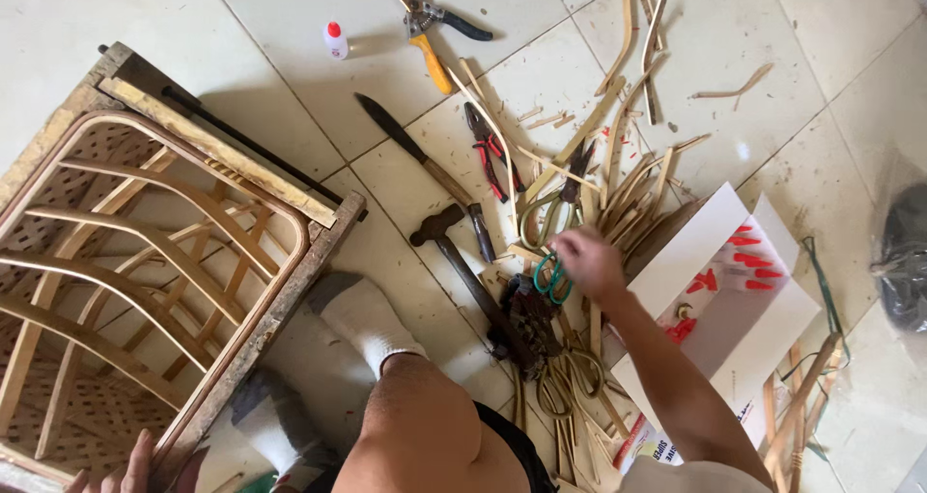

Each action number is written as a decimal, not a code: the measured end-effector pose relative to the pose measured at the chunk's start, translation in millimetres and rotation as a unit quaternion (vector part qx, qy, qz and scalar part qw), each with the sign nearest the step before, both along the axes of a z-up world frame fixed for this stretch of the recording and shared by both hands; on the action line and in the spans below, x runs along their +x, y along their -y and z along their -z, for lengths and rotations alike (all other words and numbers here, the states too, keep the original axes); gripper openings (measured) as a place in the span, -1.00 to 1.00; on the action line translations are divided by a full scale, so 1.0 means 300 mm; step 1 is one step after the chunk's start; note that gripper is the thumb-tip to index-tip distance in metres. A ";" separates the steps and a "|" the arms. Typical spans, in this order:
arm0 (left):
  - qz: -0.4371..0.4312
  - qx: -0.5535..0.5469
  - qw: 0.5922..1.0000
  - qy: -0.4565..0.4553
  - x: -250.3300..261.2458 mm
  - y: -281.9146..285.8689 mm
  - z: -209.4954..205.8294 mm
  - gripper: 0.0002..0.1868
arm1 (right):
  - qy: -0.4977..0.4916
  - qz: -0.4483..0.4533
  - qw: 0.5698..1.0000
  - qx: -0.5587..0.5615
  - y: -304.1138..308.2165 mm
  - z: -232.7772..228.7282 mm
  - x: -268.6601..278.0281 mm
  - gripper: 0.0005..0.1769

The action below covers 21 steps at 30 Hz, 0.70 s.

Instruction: The person assembles a rectangular basket by inserting curved bamboo strips into a wooden mold. They use a hammer to secure the strips and apply glue to the joints.

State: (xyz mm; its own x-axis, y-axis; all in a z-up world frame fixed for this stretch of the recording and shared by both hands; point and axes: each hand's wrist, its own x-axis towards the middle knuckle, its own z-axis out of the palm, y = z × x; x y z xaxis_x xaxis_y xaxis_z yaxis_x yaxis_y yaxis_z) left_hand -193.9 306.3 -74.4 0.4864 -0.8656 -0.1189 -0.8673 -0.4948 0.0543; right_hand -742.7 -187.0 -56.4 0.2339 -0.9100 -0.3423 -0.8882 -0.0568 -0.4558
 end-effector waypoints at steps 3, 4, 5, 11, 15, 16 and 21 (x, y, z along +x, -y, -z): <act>-0.002 -0.041 0.999 -0.007 0.035 0.060 0.006 -0.12 | -0.166 -0.210 0.963 -0.030 -0.024 0.012 0.110 -0.59; 0.008 -0.053 0.999 -0.008 0.050 0.083 -0.004 -0.13 | -0.186 -0.186 0.964 0.027 -0.035 0.020 0.112 -0.58; 0.018 -0.064 0.998 -0.010 0.058 0.105 -0.019 -0.13 | -0.206 -0.163 0.961 0.085 -0.043 0.039 0.111 -0.58; 0.037 -0.129 0.990 0.041 -0.047 0.212 -0.281 -0.18 | -0.095 -0.264 0.959 -0.034 -0.029 0.134 0.041 -0.66; -0.031 -0.101 0.994 0.002 -0.104 0.275 -0.428 -0.24 | -0.180 -0.242 0.952 0.056 -0.072 0.143 0.067 -0.42; -0.038 -0.125 0.991 -0.003 -0.107 0.293 -0.442 -0.27 | -0.162 -0.282 0.945 -0.019 -0.075 0.128 0.082 -0.39; -0.018 -0.179 0.980 -0.080 -0.064 0.299 -0.484 -0.29 | -0.035 -0.166 0.974 -0.150 0.023 -0.042 0.286 -0.71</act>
